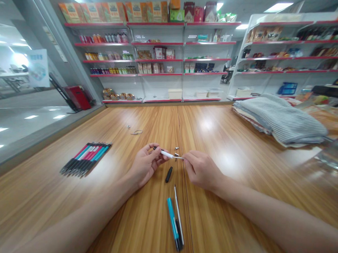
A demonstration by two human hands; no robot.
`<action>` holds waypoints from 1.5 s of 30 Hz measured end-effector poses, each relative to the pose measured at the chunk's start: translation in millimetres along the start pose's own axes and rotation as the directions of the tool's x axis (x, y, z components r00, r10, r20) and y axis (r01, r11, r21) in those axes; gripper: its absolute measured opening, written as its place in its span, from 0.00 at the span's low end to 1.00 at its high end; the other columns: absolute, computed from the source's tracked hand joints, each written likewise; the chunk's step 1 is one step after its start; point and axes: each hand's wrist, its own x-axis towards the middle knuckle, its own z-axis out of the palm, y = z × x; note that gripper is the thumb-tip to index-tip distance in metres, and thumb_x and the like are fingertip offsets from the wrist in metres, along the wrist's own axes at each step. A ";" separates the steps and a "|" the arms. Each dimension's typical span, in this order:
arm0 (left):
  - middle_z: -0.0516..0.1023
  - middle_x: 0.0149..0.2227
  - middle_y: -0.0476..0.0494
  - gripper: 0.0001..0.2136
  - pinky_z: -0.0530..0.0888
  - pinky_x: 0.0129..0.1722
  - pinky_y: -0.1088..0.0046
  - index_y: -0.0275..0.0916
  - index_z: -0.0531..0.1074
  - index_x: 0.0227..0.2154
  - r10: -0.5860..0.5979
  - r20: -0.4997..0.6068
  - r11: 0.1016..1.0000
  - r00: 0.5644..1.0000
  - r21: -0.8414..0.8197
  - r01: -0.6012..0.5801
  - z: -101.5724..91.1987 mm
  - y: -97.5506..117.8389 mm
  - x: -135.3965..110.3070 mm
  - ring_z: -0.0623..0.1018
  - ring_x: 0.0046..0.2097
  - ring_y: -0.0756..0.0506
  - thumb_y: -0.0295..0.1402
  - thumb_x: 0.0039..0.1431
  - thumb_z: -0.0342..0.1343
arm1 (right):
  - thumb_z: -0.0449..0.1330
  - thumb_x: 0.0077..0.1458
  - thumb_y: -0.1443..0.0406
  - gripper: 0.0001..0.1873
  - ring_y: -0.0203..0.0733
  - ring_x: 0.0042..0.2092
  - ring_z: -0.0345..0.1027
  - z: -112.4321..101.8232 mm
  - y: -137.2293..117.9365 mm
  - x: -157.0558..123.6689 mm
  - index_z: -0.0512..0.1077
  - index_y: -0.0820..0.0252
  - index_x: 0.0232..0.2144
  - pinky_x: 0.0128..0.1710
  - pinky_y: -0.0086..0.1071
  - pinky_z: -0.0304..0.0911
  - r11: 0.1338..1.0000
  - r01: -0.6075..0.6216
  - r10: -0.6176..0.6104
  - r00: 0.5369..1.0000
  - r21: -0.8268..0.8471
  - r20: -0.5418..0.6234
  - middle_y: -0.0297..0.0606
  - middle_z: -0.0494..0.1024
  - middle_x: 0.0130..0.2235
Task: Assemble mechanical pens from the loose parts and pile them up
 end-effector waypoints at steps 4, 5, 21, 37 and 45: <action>0.79 0.34 0.42 0.12 0.76 0.43 0.63 0.36 0.64 0.36 0.008 0.005 0.999 1.000 0.035 -0.008 5.5 0.9 -3.4 0.80 0.34 0.47 0.29 0.53 0.62 | 0.49 0.57 0.73 0.07 0.40 0.33 0.61 1.2 4.1 -0.1 0.66 0.62 0.31 0.34 0.32 0.56 0.998 0.018 -0.017 1.000 -0.055 0.018 0.39 0.68 0.30; 0.79 0.35 0.42 0.12 0.76 0.44 0.62 0.36 0.64 0.36 0.005 0.010 0.999 1.000 0.045 -0.006 7.3 1.5 -4.7 0.80 0.34 0.47 0.29 0.53 0.62 | 0.50 0.56 0.74 0.08 0.40 0.33 0.61 1.6 5.0 -0.1 0.67 0.62 0.31 0.34 0.33 0.57 0.997 0.024 -0.023 0.999 -0.067 0.026 0.39 0.68 0.30; 0.78 0.28 0.41 0.11 0.76 0.35 0.70 0.31 0.76 0.37 0.026 0.022 0.969 0.999 0.246 -0.030 12.5 2.7 -10.3 0.78 0.30 0.47 0.31 0.51 0.63 | 0.48 0.58 0.76 0.28 0.43 0.48 0.65 0.1 1.9 -0.5 0.55 0.56 0.60 0.49 0.39 0.68 0.961 0.092 -0.028 0.971 0.262 -0.238 0.44 0.68 0.47; 0.78 0.27 0.42 0.10 0.67 0.26 0.79 0.33 0.78 0.37 0.070 0.027 0.912 0.997 0.403 -0.075 3.1 -0.8 -6.8 0.72 0.27 0.52 0.33 0.53 0.61 | 0.54 0.61 0.69 0.15 0.38 0.38 0.71 -0.9 7.4 -0.1 0.64 0.56 0.50 0.41 0.34 0.70 0.946 0.034 0.075 0.944 0.322 -0.321 0.36 0.75 0.37; 0.78 0.29 0.41 0.11 0.65 0.24 0.78 0.33 0.78 0.37 0.085 0.016 0.912 0.996 0.401 -0.084 3.3 -0.9 -5.7 0.71 0.26 0.52 0.34 0.53 0.61 | 0.53 0.60 0.70 0.13 0.38 0.39 0.71 -2.7 8.4 -0.4 0.65 0.57 0.48 0.41 0.34 0.70 0.942 0.062 0.050 0.946 0.330 -0.320 0.38 0.74 0.39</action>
